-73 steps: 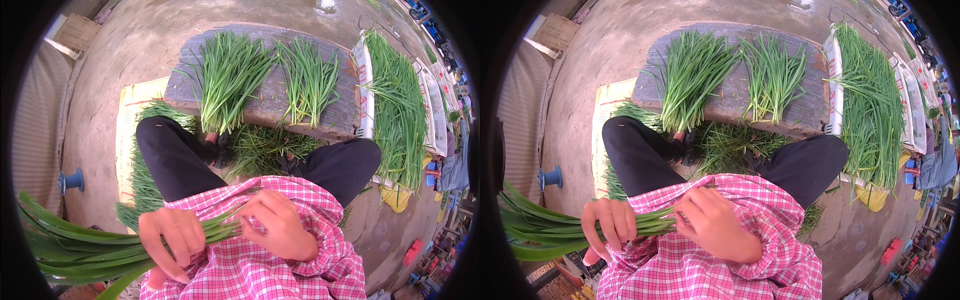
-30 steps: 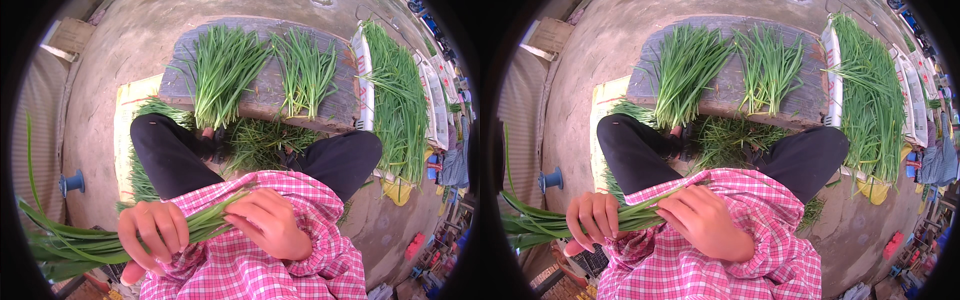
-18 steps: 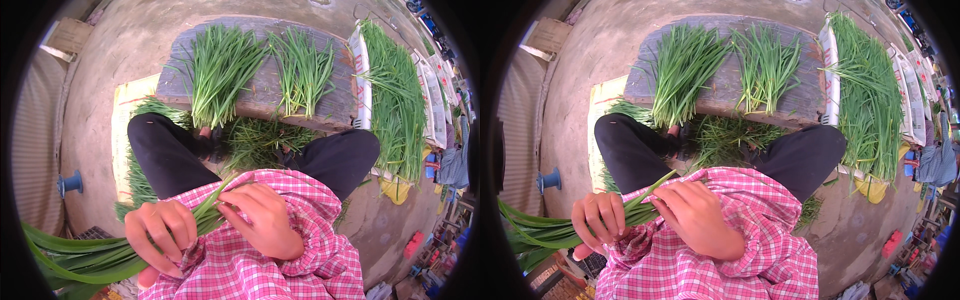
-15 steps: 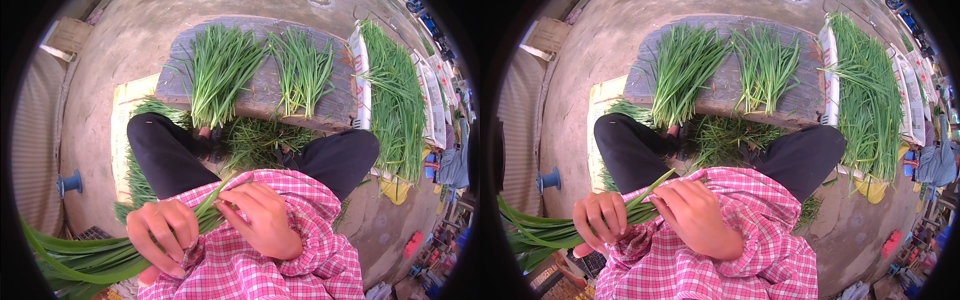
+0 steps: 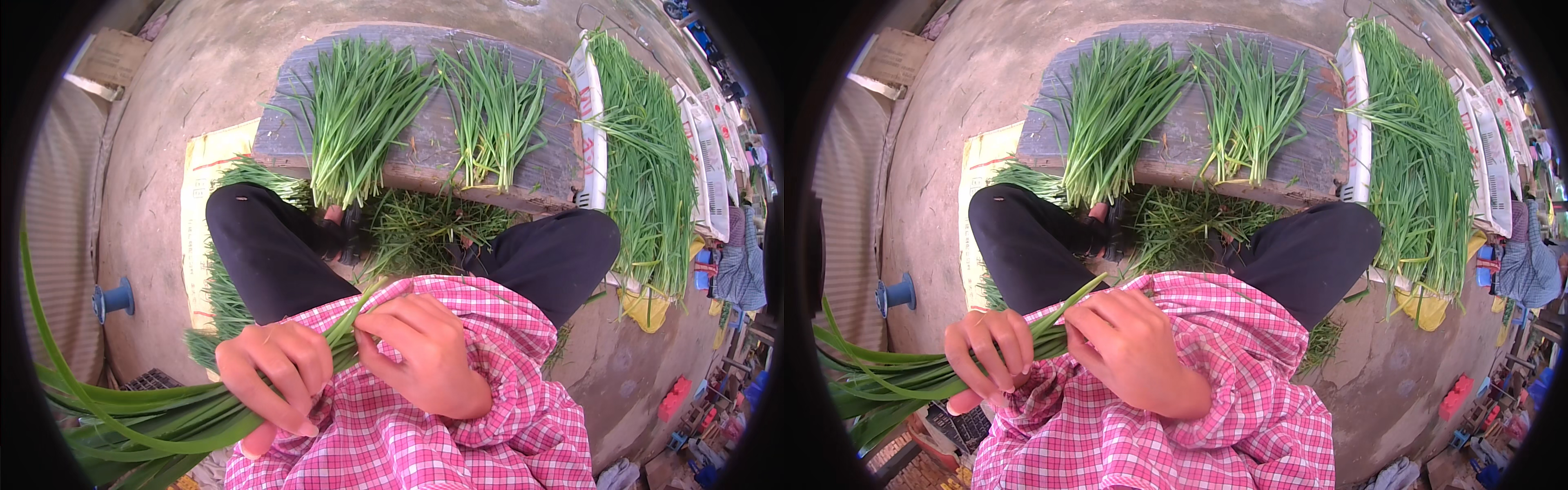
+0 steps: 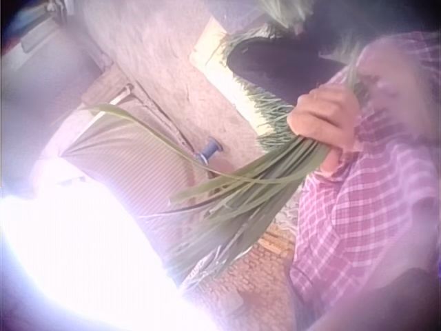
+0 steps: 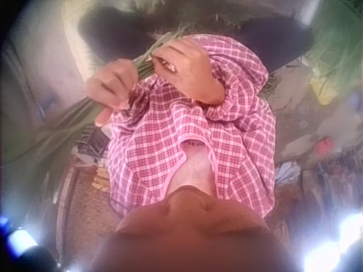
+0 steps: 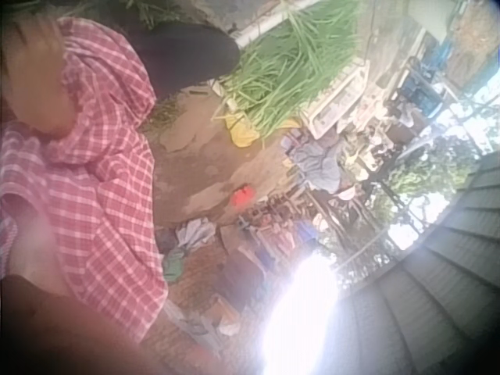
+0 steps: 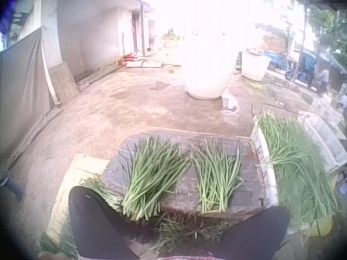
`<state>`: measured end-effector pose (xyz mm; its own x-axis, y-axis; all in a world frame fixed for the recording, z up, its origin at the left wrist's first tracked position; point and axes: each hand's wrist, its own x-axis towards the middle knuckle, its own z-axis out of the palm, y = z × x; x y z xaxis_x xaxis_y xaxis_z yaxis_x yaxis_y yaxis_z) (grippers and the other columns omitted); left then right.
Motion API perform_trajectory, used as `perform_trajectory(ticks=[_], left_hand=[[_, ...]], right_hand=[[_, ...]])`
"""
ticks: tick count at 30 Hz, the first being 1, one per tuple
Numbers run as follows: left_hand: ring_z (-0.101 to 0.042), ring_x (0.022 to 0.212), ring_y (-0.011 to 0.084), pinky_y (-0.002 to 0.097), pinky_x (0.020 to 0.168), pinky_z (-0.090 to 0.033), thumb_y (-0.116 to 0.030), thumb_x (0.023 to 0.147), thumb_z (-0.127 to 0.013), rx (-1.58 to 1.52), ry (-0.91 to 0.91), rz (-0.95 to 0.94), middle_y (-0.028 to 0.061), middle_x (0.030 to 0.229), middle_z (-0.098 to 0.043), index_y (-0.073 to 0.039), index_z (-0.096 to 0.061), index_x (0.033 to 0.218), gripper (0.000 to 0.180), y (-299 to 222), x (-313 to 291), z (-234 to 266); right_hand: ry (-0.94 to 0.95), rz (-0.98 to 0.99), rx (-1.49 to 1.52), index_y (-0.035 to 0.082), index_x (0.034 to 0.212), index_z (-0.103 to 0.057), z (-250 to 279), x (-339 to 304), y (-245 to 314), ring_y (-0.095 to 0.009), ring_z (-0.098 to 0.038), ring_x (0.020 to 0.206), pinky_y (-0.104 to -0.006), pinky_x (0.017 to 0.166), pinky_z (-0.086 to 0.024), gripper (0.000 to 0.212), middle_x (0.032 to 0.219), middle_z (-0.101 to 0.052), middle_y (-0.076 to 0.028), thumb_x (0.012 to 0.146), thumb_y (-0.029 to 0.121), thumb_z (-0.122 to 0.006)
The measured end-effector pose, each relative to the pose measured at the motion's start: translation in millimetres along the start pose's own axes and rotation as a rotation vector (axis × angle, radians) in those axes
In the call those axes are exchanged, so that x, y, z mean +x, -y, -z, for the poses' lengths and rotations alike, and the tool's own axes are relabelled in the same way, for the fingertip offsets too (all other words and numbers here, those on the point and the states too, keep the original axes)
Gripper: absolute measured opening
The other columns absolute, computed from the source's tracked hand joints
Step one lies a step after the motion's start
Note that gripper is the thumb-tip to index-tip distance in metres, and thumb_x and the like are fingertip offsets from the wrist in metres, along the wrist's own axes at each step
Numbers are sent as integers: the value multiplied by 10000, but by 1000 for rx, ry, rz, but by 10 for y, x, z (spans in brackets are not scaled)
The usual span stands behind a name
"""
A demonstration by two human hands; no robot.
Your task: The person sorts bunches of chives by hand, picking through individual leaves and arranging them into organized piles on a plastic sheet and a small wooden platform.
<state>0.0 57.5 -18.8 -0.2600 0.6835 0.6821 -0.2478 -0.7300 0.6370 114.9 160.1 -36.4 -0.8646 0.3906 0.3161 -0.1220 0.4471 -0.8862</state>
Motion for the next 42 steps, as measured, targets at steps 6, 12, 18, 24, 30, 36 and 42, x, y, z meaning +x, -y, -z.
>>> perform_trajectory(ticks=[6,12,18,24,30,36,42], left_hand=[[-450,473,141,245,437,-373,-296,754,-581,54,-15,41,53,564,-526,14,-583,667,322,26,-47,47],[-450,465,126,243,460,-386,-314,777,-543,-9,-164,-35,43,563,-523,-21,-545,674,311,-84,-130,75],[-422,424,64,191,435,-372,-280,815,-495,-56,-400,-100,-13,505,-470,-66,-416,729,243,-54,-160,54],[-288,390,78,212,432,-288,-123,859,-349,351,-807,83,-21,450,-296,-28,-379,948,134,205,122,245],[-412,419,116,239,447,-352,-66,808,-476,604,-1027,108,35,483,-430,15,-459,807,83,975,328,687],[-442,445,88,214,460,-353,-89,804,-495,764,-1057,160,37,507,-477,12,-481,740,120,1882,394,911],[-413,386,82,201,383,-316,-117,800,-508,737,-956,424,19,476,-452,3,-501,762,127,2147,540,1257]], right_hand=[[-2,137,147,19,749,-579,96,30,-12,-180,-522,575,-275,522,-404,177,689,-556,-52,585,-39,-614],[128,-57,942,-3,852,-581,632,85,-386,-153,-543,668,-271,606,-440,210,758,-567,-92,647,-51,-580],[101,-101,116,-3,828,-580,476,23,-866,-165,-560,744,-303,762,-400,117,827,-585,-115,713,-4,-555],[-18,-176,-19,22,844,-576,388,-7,-1099,-234,-553,712,-287,640,-429,125,786,-573,-103,721,42,-560],[-135,-312,12,18,845,-566,439,-47,-1332,-213,-559,686,-261,596,-427,112,764,-571,-104,751,15,-505],[-196,-347,19,30,838,-563,509,-83,-1450,-220,-555,674,-267,594,-423,111,737,-563,-100,745,17,-505],[-165,-334,14,-1,834,-563,518,-97,-1491,-170,-560,664,-237,596,-424,118,737,-568,-95,734,-26,-504]])
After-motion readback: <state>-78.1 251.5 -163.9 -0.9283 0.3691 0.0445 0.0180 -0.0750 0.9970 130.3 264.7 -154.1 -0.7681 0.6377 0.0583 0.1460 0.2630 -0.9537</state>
